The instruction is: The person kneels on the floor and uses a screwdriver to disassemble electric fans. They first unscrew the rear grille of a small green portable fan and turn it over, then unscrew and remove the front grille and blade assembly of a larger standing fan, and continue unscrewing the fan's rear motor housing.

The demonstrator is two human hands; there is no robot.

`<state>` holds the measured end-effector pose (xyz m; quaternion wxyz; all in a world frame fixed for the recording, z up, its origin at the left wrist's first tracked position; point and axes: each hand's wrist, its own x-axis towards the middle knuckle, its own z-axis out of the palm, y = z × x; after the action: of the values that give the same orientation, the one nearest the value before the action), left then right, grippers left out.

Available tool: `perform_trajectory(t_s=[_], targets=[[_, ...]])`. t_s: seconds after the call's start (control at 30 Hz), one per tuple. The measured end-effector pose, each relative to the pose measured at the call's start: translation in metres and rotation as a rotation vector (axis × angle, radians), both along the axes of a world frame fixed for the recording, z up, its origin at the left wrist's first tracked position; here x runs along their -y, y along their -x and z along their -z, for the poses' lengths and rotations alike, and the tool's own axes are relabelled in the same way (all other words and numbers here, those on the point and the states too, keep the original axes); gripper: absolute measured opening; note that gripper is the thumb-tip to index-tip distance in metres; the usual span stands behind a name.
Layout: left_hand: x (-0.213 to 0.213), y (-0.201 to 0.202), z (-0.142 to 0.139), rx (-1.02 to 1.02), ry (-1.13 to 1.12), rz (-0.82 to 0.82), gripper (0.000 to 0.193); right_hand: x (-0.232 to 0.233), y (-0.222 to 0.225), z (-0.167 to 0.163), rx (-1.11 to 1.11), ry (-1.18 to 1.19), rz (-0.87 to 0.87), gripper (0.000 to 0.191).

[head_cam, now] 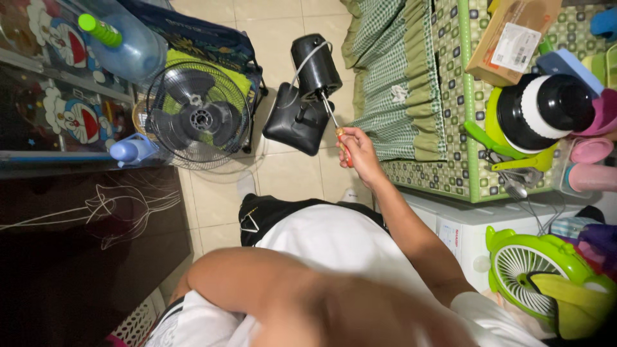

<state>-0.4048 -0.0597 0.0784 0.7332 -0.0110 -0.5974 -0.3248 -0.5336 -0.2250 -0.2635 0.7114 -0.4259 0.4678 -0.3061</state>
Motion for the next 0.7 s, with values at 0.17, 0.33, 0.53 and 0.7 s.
perform_trajectory(t_s=[0.17, 0.33, 0.53, 0.7], targets=[[0.066, -0.022, 0.094, -0.025, -0.655, -0.383, 0.027, -0.001, 0.006, 0.003, 0.034, 0.243, -0.047, 0.027], [0.146, -0.051, 0.23, 0.094, -0.995, -0.636, 0.026, -0.001, 0.005, -0.005, 0.008, -0.005, 0.013, 0.029], [0.144, -0.049, 0.32, 0.319, -1.252, -0.565, 0.019, -0.002, 0.003, -0.013, 0.02, -0.02, 0.027, 0.028], [0.147, -0.036, 0.315, 0.278, -1.387, -0.327, 0.02, -0.001, 0.004, -0.013, 0.038, -0.001, 0.02, 0.028]])
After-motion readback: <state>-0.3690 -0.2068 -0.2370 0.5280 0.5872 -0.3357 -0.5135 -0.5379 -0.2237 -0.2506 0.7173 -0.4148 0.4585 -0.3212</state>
